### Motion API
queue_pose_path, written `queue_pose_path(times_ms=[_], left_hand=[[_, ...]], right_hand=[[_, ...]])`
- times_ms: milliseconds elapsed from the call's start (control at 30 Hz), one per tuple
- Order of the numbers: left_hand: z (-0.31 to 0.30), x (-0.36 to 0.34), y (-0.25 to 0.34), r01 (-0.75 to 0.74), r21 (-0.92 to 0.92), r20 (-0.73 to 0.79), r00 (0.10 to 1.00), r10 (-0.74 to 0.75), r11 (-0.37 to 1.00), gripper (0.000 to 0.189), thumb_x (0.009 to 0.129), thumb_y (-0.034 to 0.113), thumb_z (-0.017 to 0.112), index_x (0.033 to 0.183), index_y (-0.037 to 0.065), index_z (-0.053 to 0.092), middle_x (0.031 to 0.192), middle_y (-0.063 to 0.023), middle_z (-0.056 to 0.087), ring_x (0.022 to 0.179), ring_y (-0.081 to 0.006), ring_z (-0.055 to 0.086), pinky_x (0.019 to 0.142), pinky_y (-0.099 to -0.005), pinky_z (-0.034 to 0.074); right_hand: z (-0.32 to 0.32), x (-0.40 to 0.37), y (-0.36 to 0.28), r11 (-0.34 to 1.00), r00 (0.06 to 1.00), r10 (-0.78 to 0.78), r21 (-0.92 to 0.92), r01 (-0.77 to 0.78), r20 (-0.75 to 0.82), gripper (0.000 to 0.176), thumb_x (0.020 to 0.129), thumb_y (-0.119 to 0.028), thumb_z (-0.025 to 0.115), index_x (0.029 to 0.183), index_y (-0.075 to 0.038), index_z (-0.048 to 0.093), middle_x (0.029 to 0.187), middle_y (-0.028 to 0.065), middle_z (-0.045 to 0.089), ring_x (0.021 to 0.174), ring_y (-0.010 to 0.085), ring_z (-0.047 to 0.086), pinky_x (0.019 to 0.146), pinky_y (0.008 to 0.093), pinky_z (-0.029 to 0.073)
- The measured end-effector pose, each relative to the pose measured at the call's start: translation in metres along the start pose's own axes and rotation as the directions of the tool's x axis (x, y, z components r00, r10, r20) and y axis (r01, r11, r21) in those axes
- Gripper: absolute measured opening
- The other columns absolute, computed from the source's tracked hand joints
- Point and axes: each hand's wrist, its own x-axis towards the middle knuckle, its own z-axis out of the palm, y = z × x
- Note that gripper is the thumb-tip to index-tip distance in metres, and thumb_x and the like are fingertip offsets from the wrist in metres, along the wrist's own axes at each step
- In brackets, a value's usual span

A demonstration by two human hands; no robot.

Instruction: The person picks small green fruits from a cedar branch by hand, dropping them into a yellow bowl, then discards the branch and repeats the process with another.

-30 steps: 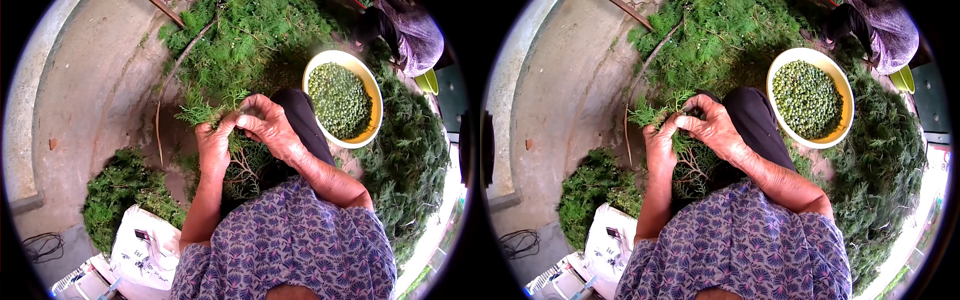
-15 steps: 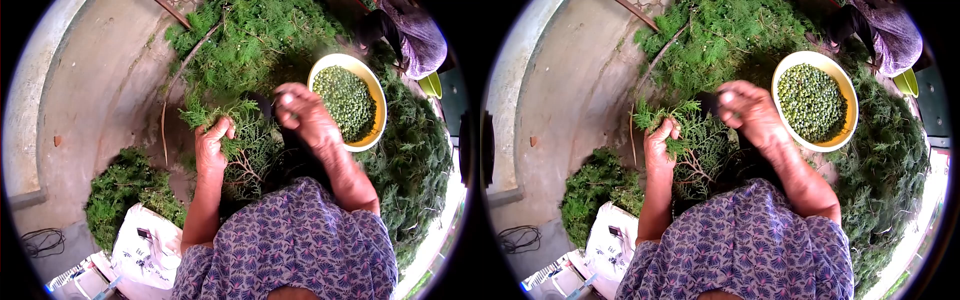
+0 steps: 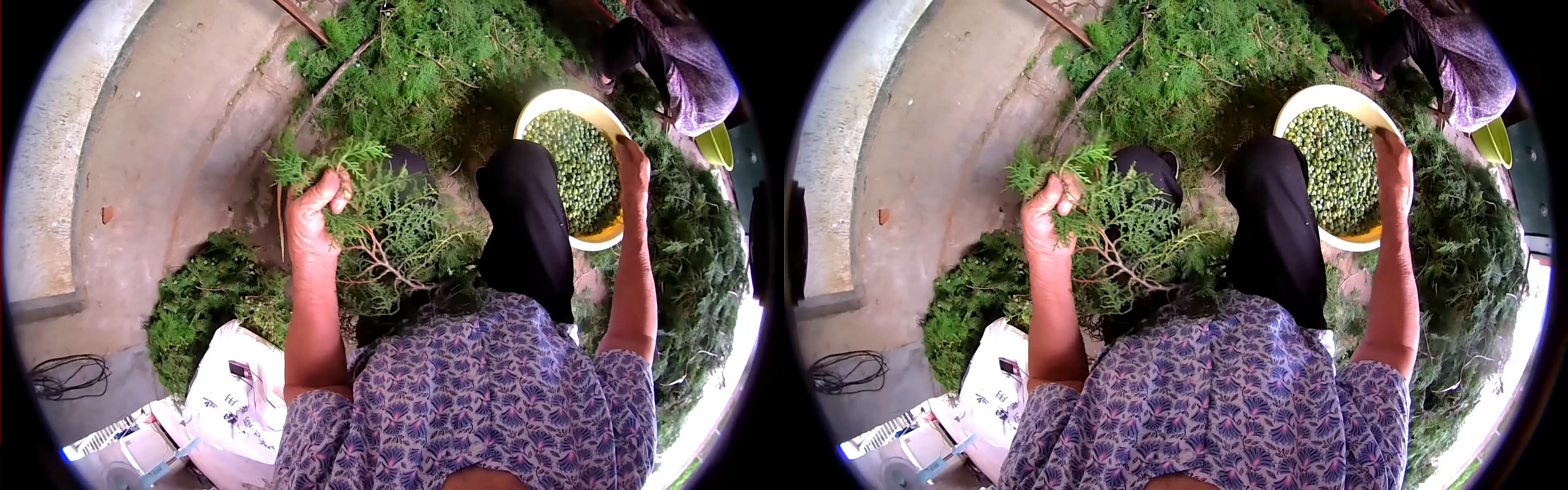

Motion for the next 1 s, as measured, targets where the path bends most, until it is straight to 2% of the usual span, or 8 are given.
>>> queue_pose_path(times_ms=[200,333,400,667,833,933,967,1000], left_hand=[[0.005,0.006,0.013,-0.055,0.045,0.139,0.989,0.048,0.997,0.024,0.08,0.022,0.065,0.082,-0.001,0.058,0.066,-0.0048,0.054,0.053,-0.0089,0.042,0.049,-0.0198,0.03],[0.013,0.005,0.015,-0.042,0.018,0.121,0.992,0.04,0.999,0.024,0.081,0.022,0.063,0.082,-0.001,0.058,0.067,-0.0039,0.053,0.054,-0.0083,0.041,0.052,-0.0195,0.031],[0.014,0.004,0.014,-0.043,0.035,0.12,0.992,0.038,0.998,0.024,0.081,0.021,0.064,0.084,-0.002,0.058,0.066,-0.0041,0.053,0.055,-0.0093,0.043,0.052,-0.0213,0.033],[0.029,-0.002,0.008,-0.028,0.497,0.107,0.994,-0.029,0.868,0.025,0.068,0.006,0.075,0.091,0.003,0.065,0.08,-0.0041,0.066,0.07,-0.0111,0.059,0.069,-0.0262,0.047],[0.032,0.003,0.004,-0.128,0.717,0.24,0.968,-0.07,0.686,0.018,0.074,0.011,0.071,0.087,0.0,0.064,0.071,0.0001,0.061,0.061,-0.0083,0.053,0.059,-0.0237,0.043],[0.024,0.002,0.001,-0.219,0.709,0.316,0.948,-0.025,0.671,0.015,0.077,0.014,0.069,0.087,0.003,0.065,0.072,-0.003,0.063,0.06,-0.0078,0.052,0.056,-0.0248,0.044],[0.02,0.0,0.002,-0.184,0.659,0.286,0.958,-0.017,0.729,0.013,0.077,0.015,0.069,0.084,0.004,0.065,0.074,-0.0046,0.064,0.06,-0.0086,0.054,0.056,-0.0255,0.045],[0.016,-0.001,0.003,-0.153,0.605,0.255,0.967,-0.008,0.781,0.012,0.077,0.016,0.068,0.081,0.006,0.065,0.077,-0.0061,0.065,0.059,-0.0094,0.056,0.057,-0.0262,0.046]], right_hand=[[0.071,-0.089,-0.169,0.939,0.81,-0.293,0.312,0.144,0.508,0.024,0.083,-0.011,0.054,0.105,-0.006,0.062,0.092,0.0071,0.064,0.087,0.0167,0.06,0.075,0.0282,0.047],[0.122,-0.123,-0.188,0.74,0.441,-0.32,0.512,-0.437,0.839,0.038,0.078,0.001,0.059,0.116,-0.004,0.053,0.106,0.0065,0.059,0.098,0.0169,0.056,0.086,0.0291,0.045],[0.13,-0.131,-0.197,0.683,0.39,-0.41,0.561,-0.467,0.824,0.041,0.079,0.0,0.061,0.118,-0.003,0.051,0.104,0.0051,0.059,0.095,0.0128,0.056,0.085,0.0268,0.045],[0.135,-0.136,-0.198,0.778,0.593,-0.405,0.603,-0.175,0.696,0.026,0.081,-0.002,0.06,0.107,-0.001,0.06,0.089,0.0044,0.063,0.076,0.0072,0.058,0.064,0.0215,0.05],[0.133,-0.13,-0.204,0.665,0.549,-0.736,0.574,0.478,0.396,0.025,0.077,-0.002,0.061,0.102,0.002,0.058,0.083,0.019,0.061,0.072,0.0344,0.062,0.066,0.0321,0.05],[0.133,-0.128,-0.195,0.568,0.468,-0.818,0.349,0.745,0.334,0.039,0.066,0.011,0.055,0.102,-0.002,0.061,0.093,0.0124,0.062,0.085,0.0258,0.06,0.069,0.0304,0.051],[0.129,-0.126,-0.194,0.823,0.686,-0.568,0.316,0.473,0.454,0.043,0.061,0.012,0.053,0.101,-0.003,0.061,0.088,0.0126,0.062,0.09,0.025,0.059,0.07,0.0315,0.051],[0.123,-0.104,-0.185,0.758,0.687,-0.652,0.235,0.609,0.322,0.039,0.067,0.012,0.051,0.102,-0.003,0.06,0.09,0.0128,0.062,0.088,0.0241,0.06,0.069,0.0315,0.052]])
